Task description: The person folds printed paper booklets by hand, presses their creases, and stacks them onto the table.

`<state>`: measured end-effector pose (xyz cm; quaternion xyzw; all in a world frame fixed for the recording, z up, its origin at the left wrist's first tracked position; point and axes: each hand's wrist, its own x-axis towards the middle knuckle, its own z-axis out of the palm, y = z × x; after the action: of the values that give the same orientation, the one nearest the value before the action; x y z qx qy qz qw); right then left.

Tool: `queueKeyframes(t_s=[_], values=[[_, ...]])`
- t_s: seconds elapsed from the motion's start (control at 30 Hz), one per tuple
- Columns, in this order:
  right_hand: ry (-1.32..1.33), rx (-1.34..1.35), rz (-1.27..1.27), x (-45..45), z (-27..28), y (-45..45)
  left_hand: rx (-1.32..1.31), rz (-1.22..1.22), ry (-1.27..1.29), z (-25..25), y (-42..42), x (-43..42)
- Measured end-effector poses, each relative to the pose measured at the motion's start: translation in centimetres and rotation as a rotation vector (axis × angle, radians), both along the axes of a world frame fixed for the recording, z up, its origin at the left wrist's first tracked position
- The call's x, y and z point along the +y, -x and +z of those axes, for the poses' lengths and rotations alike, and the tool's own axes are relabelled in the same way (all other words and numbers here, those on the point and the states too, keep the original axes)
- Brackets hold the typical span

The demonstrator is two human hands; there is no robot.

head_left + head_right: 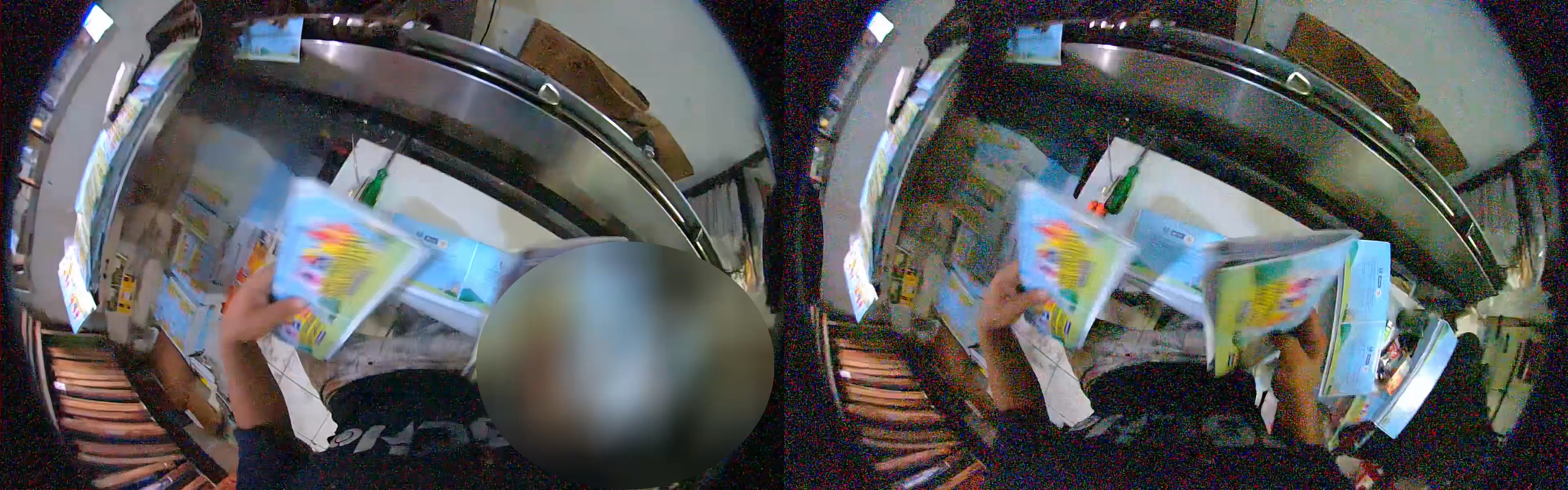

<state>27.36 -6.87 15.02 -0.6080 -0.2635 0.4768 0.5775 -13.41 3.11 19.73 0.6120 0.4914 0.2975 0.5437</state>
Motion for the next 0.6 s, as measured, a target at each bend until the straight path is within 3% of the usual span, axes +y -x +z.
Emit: queueKeyframes(t_s=[0.03,0.07,0.1,0.17,0.2,0.27,0.33,0.4,0.43,0.47,0.5,0.57,0.6], values=[[-0.018,0.032,-0.004,-1.0,-0.8,-1.4,0.328,-0.071,-0.102,0.2,-1.3,1.7],[-0.082,0.147,0.002,-2.3,-1.5,-2.8,0.464,-0.152,-0.04,1.5,-3.5,3.8],[-0.152,0.263,-0.001,-3.0,-1.9,-3.9,0.504,-0.167,-0.048,2.2,-6.3,4.5],[-0.243,0.242,-0.078,-3.8,-2.3,-4.1,0.355,-0.016,-0.223,3.3,-12.4,6.3],[-0.239,0.075,-0.098,-3.8,-2.2,-4.3,0.524,0.006,-0.334,4.1,-14.8,6.6],[-0.241,-0.232,-0.091,-3.4,-2.1,-5.4,0.529,0.028,-0.431,5.1,-20.3,5.3],[-0.194,-0.289,-0.073,-2.9,-1.9,-5.6,0.636,0.046,-0.652,4.8,-23.8,3.5],[-0.123,-0.354,-0.047,-1.6,-1.8,-5.6,0.697,0.025,-0.514,3.7,-26.7,1.1],[-0.14,-0.187,0.042,-0.6,-1.9,-5.4,0.798,0.011,-0.466,4.0,-28.9,-0.9],[-0.151,-0.02,0.133,-0.2,-1.9,-5.2,0.706,-0.021,-0.332,4.2,-30.9,-2.6],[-0.143,-0.026,0.123,-0.1,-1.8,-4.9,0.682,-0.055,-0.319,3.3,-31.7,-3.7],[-0.323,-0.17,0.198,0.5,-1.4,-4.3,0.382,-0.215,-0.458,-0.3,-31.1,-4.1],[-0.28,-0.11,0.223,0.5,-1.0,-4.3,0.379,-0.21,-0.456,-0.4,-31.4,-4.7]])
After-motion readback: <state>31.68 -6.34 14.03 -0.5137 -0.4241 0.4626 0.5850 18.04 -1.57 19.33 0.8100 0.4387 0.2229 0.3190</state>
